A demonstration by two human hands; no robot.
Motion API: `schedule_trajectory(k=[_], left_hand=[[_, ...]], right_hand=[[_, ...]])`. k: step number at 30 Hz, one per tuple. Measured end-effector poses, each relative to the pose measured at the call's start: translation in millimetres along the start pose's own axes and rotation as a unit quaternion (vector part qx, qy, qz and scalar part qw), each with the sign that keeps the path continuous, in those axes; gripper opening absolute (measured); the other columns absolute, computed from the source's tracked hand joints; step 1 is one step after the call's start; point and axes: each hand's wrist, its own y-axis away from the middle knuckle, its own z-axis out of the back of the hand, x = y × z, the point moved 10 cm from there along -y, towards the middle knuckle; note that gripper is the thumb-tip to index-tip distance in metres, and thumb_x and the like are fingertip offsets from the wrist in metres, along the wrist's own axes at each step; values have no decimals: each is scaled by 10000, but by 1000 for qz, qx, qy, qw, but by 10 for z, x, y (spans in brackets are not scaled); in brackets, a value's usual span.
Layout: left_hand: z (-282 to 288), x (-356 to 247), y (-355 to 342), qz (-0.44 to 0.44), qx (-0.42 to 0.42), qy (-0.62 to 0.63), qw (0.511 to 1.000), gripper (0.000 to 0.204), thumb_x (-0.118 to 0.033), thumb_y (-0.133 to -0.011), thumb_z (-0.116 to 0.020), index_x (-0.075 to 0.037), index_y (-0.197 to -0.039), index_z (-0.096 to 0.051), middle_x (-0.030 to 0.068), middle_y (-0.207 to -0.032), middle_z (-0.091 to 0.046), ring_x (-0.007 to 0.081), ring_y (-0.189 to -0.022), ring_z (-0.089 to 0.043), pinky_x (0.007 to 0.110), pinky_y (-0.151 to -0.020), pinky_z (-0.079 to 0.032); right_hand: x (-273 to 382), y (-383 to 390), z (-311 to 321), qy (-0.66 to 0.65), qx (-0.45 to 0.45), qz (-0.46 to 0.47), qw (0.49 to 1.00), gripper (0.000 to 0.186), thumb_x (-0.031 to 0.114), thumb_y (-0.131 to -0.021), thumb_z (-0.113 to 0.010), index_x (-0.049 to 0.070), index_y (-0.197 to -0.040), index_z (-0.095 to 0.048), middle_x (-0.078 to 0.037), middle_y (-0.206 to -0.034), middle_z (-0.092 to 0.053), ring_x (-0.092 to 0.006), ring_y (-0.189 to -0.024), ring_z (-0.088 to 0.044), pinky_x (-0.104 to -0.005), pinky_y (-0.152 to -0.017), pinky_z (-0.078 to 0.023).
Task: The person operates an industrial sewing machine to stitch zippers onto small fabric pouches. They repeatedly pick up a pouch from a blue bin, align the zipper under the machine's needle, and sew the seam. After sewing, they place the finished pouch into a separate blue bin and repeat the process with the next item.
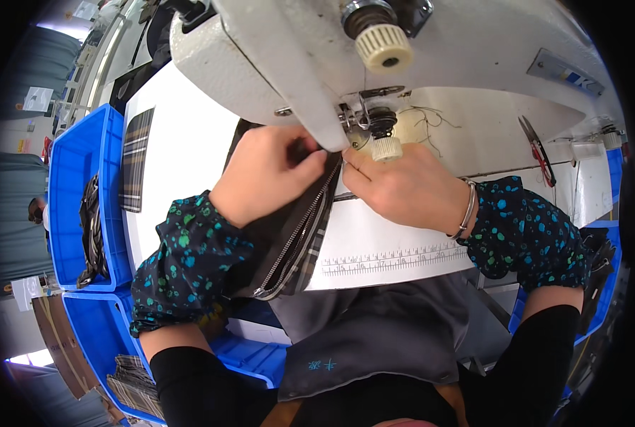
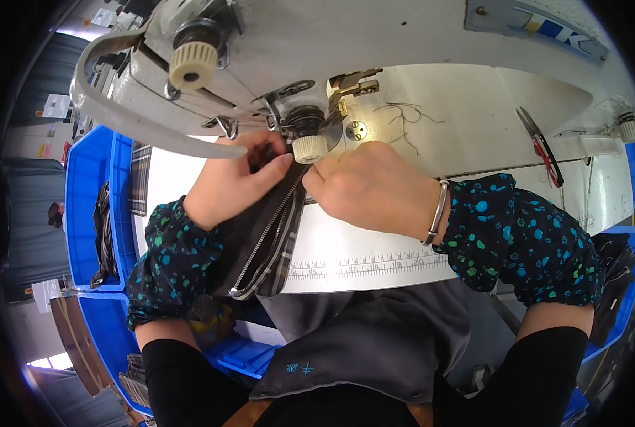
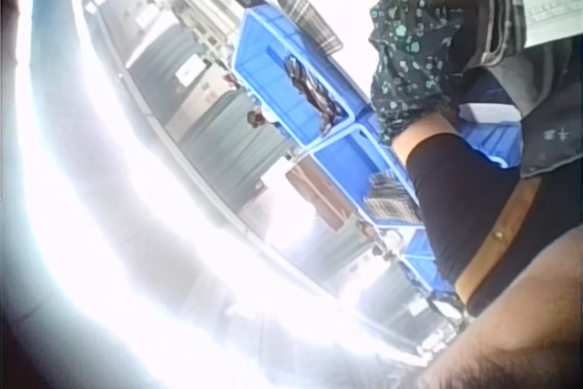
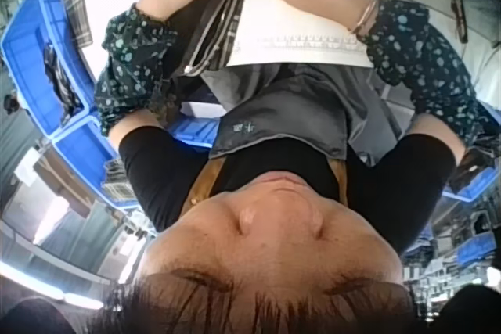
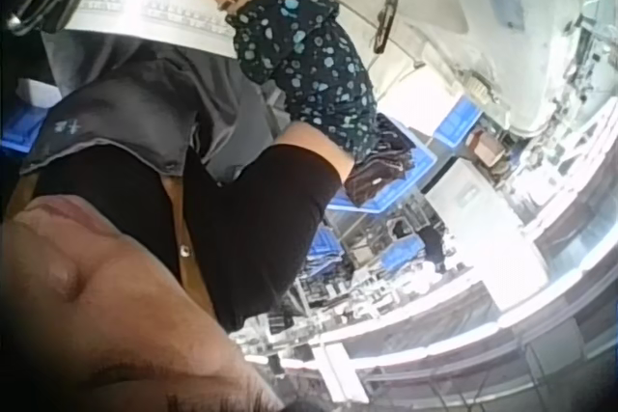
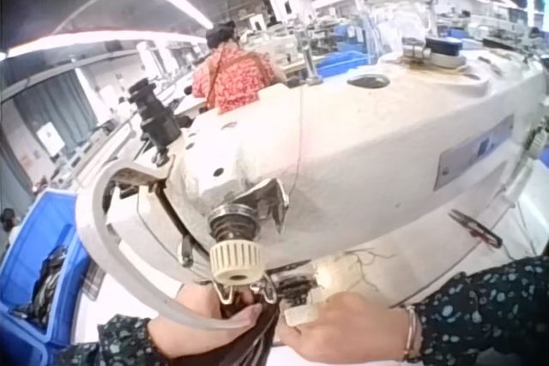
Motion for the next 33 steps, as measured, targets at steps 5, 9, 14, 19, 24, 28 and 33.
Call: schedule_trajectory(k=[5, 9, 14, 19, 24, 28, 33], left_hand=[[-173, 527, 219, 116, -12, 273, 955, 229, -151, -956, -792, -34, -876, -612, -16, -693, -630, 42, -598, -591, 219, -542, -481], [-247, 521, 227, 123, 30, 240, 963, 219, -148, -961, -787, -35, -912, -606, -18, -700, -640, 43, -587, -591, 217, -530, -478], [-97, 308, 122, 17, 5, 57, 998, 299, -244, -873, -831, -30, -803, -634, 87, -661, -647, 192, -508, -621, 341, -533, -520], [-9, -211, 275, -31, -109, -274, 955, 271, -283, -751, -862, -94, -840, -690, 70, -867, -698, 246, -735, -663, 392, -617, -521], [-109, -586, 460, -290, -167, -213, 918, 392, -141, -686, -826, -100, -1071, -771, 62, -1166, -706, 251, -1009, -694, 377, -814, -553], [-183, -481, 445, -290, -112, -136, 941, 395, 5, -729, -740, -59, -1116, -783, 76, -1198, -733, 280, -1018, -713, 381, -843, -568], [-188, -502, 436, -271, -106, -133, 948, 414, 32, -732, -717, -59, -1130, -784, 91, -1215, -735, 295, -994, -708, 399, -848, -575]], right_hand=[[-15, -19, 13, -8, -20, 0, 1000, 101, 129, -836, -681, 57, -880, -625, -50, -723, -632, -226, -614, -687, -363, -561, -552], [-80, -67, 27, 12, -40, -22, 999, 176, 144, -845, -678, 62, -992, -627, -77, -816, -670, -230, -622, -680, -370, -561, -550], [26, -76, -102, -31, 10, 50, 998, 214, 164, -827, -677, 56, -1010, -648, -79, -920, -660, -204, -640, -657, -354, -537, -535], [301, 26, 66, -6, -63, 140, 988, 112, 148, -772, -681, 68, -848, -658, -20, -776, -524, -145, -595, -593, -306, -500, -497], [282, 65, 184, 4, -147, 124, 981, 106, 164, -766, -692, 81, -813, -646, -5, -716, -470, -134, -579, -568, -290, -484, -457], [417, 77, 182, -8, -61, 164, 985, 129, 187, -763, -699, 101, -731, -608, 3, -694, -455, -130, -554, -529, -279, -472, -415], [623, 169, 89, -17, -24, 193, 981, 165, 208, -760, -687, 102, -677, -592, -8, -689, -476, -135, -548, -514, -287, -467, -389]])
